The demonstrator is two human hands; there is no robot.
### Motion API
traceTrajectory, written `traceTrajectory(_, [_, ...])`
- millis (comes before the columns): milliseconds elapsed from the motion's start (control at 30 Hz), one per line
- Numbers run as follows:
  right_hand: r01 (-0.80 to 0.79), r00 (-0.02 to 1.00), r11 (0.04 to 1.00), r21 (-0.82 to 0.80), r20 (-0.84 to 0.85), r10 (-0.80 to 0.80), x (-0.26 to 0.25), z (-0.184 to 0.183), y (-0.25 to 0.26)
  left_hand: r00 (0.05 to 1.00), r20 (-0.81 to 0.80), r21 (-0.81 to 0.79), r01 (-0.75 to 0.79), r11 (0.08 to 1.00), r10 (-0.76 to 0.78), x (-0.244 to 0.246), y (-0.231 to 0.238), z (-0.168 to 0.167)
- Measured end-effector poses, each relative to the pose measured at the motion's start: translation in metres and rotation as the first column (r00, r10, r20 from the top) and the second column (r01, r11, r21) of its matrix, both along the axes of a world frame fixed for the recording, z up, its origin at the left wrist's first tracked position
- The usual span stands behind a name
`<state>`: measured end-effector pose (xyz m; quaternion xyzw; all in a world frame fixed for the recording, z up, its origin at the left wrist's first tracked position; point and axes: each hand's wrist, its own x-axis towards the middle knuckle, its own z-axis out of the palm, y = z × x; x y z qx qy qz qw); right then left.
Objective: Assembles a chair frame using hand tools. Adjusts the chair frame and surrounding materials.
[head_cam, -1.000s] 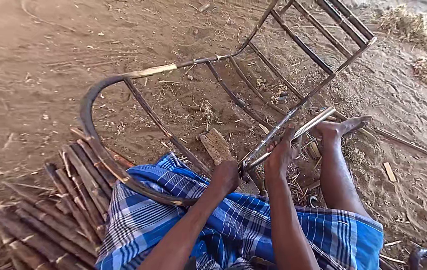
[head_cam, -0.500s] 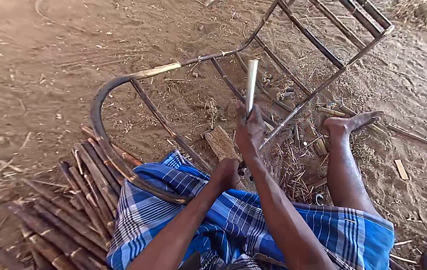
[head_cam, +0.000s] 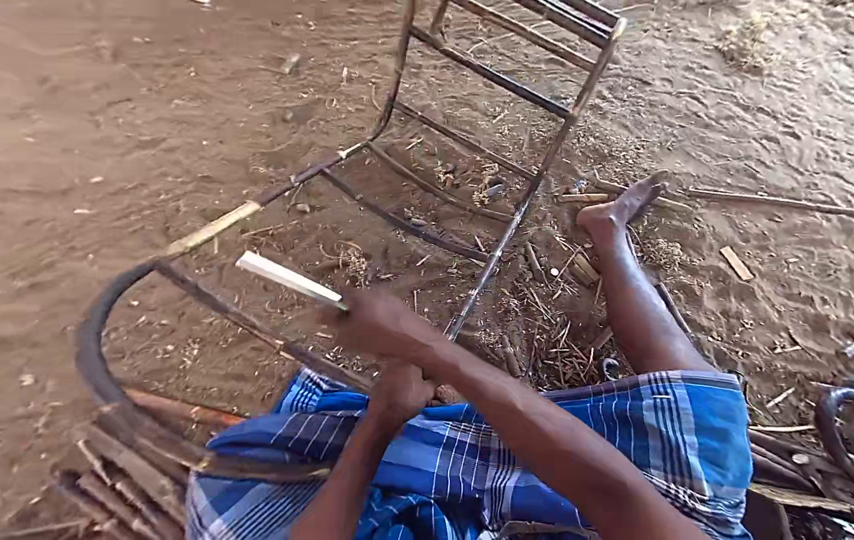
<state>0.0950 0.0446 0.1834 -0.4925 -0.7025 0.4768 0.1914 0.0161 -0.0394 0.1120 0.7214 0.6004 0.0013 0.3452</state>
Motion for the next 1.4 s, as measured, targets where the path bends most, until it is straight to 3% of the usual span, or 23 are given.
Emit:
traceTrajectory(67, [0.173, 0.982, 0.985, 0.025, -0.086, -0.17, 0.049, 0.033, -0.034, 0.998, -0.037, -0.024, -0.06, 0.998, 0.059, 0.001, -0.002, -0.008])
traceTrajectory(133, [0.358, 0.934, 0.933, 0.034, -0.012, -0.357, 0.108, 0.047, -0.063, 0.99, -0.127, -0.05, -0.061, 0.997, 0.055, 0.006, -0.004, -0.007])
traceTrajectory(200, [0.486, 0.87, 0.874, -0.001, 0.1, -0.483, 0.165, 0.032, -0.087, 0.96, -0.278, -0.017, -0.023, 1.0, 0.018, 0.015, -0.013, -0.006])
traceTrajectory(267, [0.572, 0.818, 0.82, 0.015, 0.071, -0.571, 0.204, -0.003, -0.108, 0.929, -0.37, 0.016, -0.01, 1.0, 0.015, 0.021, -0.019, -0.005])
traceTrajectory(333, [0.583, 0.804, 0.797, 0.156, 0.028, -0.594, 0.214, -0.028, -0.125, 0.919, -0.392, -0.005, -0.03, 1.0, 0.026, 0.02, -0.014, 0.0])
traceTrajectory(400, [0.485, 0.859, 0.821, 0.299, 0.012, -0.512, 0.21, -0.057, -0.131, 0.932, -0.358, -0.042, -0.079, 0.996, 0.059, 0.015, -0.009, 0.009])
traceTrajectory(467, [0.399, 0.892, 0.864, 0.306, 0.086, -0.443, 0.203, -0.083, -0.131, 0.944, -0.321, -0.078, -0.101, 0.992, 0.071, 0.011, -0.005, 0.017])
traceTrajectory(500, [0.416, 0.896, 0.877, 0.239, 0.059, -0.441, 0.202, -0.089, -0.129, 0.944, -0.323, -0.081, -0.103, 0.991, 0.072, 0.013, -0.001, 0.02])
traceTrajectory(567, [0.481, 0.847, 0.867, -0.133, -0.185, -0.498, 0.209, -0.084, -0.124, 0.935, -0.347, -0.065, -0.105, 0.992, 0.076, 0.015, 0.002, 0.018])
traceTrajectory(600, [0.458, 0.731, 0.8, -0.388, -0.347, -0.587, 0.213, -0.079, -0.125, 0.928, -0.363, -0.046, -0.103, 0.994, 0.079, 0.014, 0.0, 0.012])
traceTrajectory(633, [0.425, 0.594, 0.692, -0.584, -0.396, -0.7, 0.215, -0.075, -0.126, 0.921, -0.383, -0.036, -0.099, 0.994, 0.078, 0.013, -0.003, 0.005])
traceTrajectory(667, [0.414, 0.517, 0.586, -0.696, -0.35, -0.781, 0.216, -0.075, -0.125, 0.916, -0.392, -0.023, -0.095, 0.995, 0.079, 0.011, -0.005, -0.003])
traceTrajectory(700, [0.436, 0.511, 0.52, -0.735, -0.274, -0.815, 0.217, -0.079, -0.124, 0.918, -0.386, 0.0, -0.096, 0.995, 0.089, 0.008, -0.006, -0.012])
traceTrajectory(733, [0.479, 0.566, 0.51, -0.714, -0.193, -0.802, 0.218, -0.082, -0.125, 0.928, -0.357, 0.041, -0.097, 0.994, 0.105, 0.003, -0.007, -0.022])
traceTrajectory(833, [0.519, 0.817, 0.702, -0.488, 0.041, -0.576, 0.21, -0.08, -0.143, 0.974, -0.209, 0.211, -0.045, 0.976, 0.09, -0.024, -0.011, -0.056])
traceTrajectory(933, [0.404, 0.881, 0.805, -0.435, -0.052, -0.471, 0.204, -0.08, -0.155, 0.992, -0.096, 0.314, -0.046, 0.948, 0.08, -0.055, -0.012, -0.094])
traceTrajectory(1033, [0.29, 0.888, 0.736, -0.612, -0.116, -0.446, 0.192, -0.067, -0.144, 0.987, -0.038, 0.294, -0.137, 0.946, 0.155, -0.066, -0.01, -0.116])
traceTrajectory(1133, [0.184, 0.945, 0.666, -0.723, -0.056, -0.322, 0.166, -0.048, -0.126, 0.946, -0.035, 0.182, -0.311, 0.933, 0.322, -0.052, -0.011, -0.107])
traceTrajectory(1267, [0.18, 0.982, 0.706, -0.685, 0.084, -0.168, 0.129, -0.032, -0.086, 0.918, -0.09, 0.126, -0.373, 0.919, 0.386, -0.04, -0.008, -0.101])
traceTrajectory(1400, [0.137, 0.947, 0.671, -0.729, 0.294, 0.126, 0.114, -0.008, -0.045, 0.917, -0.097, 0.13, -0.374, 0.918, 0.387, -0.039, -0.01, -0.102])
